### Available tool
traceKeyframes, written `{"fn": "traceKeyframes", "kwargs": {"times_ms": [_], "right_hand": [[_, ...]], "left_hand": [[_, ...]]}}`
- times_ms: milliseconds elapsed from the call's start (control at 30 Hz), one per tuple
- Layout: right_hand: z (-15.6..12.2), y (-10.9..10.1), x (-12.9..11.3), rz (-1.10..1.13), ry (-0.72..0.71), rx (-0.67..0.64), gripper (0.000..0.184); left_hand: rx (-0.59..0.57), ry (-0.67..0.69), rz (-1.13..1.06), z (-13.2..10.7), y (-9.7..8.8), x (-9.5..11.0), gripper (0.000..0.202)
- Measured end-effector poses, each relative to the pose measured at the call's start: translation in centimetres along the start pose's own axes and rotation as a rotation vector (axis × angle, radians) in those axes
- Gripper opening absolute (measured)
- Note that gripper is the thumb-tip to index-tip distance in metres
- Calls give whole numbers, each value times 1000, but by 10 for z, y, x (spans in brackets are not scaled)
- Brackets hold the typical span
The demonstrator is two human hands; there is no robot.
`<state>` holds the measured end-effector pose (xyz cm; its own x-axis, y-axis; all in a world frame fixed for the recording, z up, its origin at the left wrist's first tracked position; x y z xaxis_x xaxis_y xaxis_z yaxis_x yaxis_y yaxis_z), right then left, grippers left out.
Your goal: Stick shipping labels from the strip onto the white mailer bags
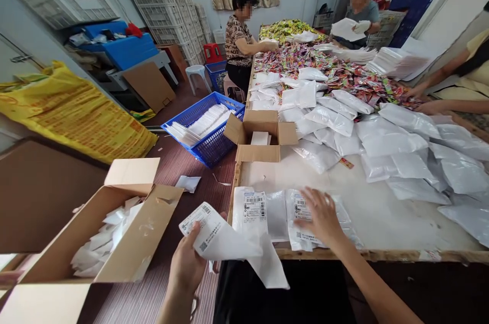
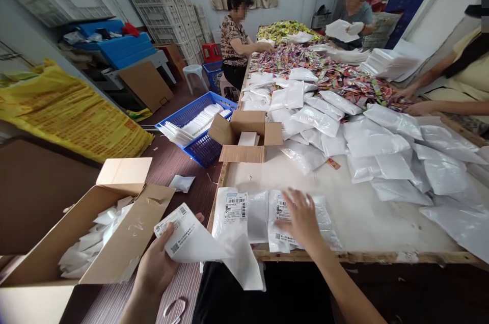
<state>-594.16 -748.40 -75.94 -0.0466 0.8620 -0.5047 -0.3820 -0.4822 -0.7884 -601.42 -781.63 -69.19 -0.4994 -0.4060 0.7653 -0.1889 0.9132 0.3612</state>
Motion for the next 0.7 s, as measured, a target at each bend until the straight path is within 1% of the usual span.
{"fn": "traceKeyframes", "kwargs": {"times_ms": [33,67,100,133,167,267,300,333,367,400,433,467,500,533,567,600,667,700], "right_hand": [[-3,5,-6,-50,-89,-75,69],[-2,7,-6,-78,-145,-136,74],[5,7,-1,-86,-152,-162,74],[17,3,10,-90,-120,-151,71],[33,-2,26,-106,-45,-114,66],[86,-23,80,-201,249,24,43],[99,-31,90,-224,314,48,35],[110,-39,95,-235,351,61,26],[115,-48,93,-236,358,71,18],[117,-59,83,-229,343,103,13],[114,-71,68,-226,326,161,10],[107,-82,48,-224,301,223,11],[98,-88,24,-221,267,265,13],[90,-88,-3,-210,227,284,15],[82,-80,-30,-188,185,246,16],[77,-64,-55,-152,156,166,17],[70,-20,-96,22,149,-2,18],[68,2,-111,107,149,-63,18]], "left_hand": [[-3,-21,11,0,-3,-3,41],[-6,-40,14,0,-5,-7,42],[-7,-52,15,1,-7,-10,44],[-9,-54,19,3,-8,-12,46],[-13,-42,28,4,-9,-13,47],[-22,33,78,4,-4,-8,49],[-23,53,97,3,-2,-6,47],[-23,66,114,2,-1,-4,46],[-20,73,127,1,0,-2,44],[-13,81,136,1,-1,-1,43],[-3,91,143,0,-2,0,42],[8,102,147,-1,-4,1,42],[17,116,151,-1,-5,1,43],[20,137,158,-2,-4,1,45],[13,165,169,-4,-1,2,47],[-5,196,184,-6,4,3,50],[-67,256,221,-12,17,4,52],[-104,277,243,-15,24,5,52]]}}
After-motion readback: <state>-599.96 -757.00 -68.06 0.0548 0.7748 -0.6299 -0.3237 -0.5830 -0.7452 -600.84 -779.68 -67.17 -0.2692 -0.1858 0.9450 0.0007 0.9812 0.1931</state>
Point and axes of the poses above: each hand's wrist, its own z-axis towards the middle knuckle, its own y-axis out of the palm, x = y × z, the point moved 6 cm from there along z, towards the middle knuckle, and after that the axes turned 4 degrees about -x, right-handed, at the moved point
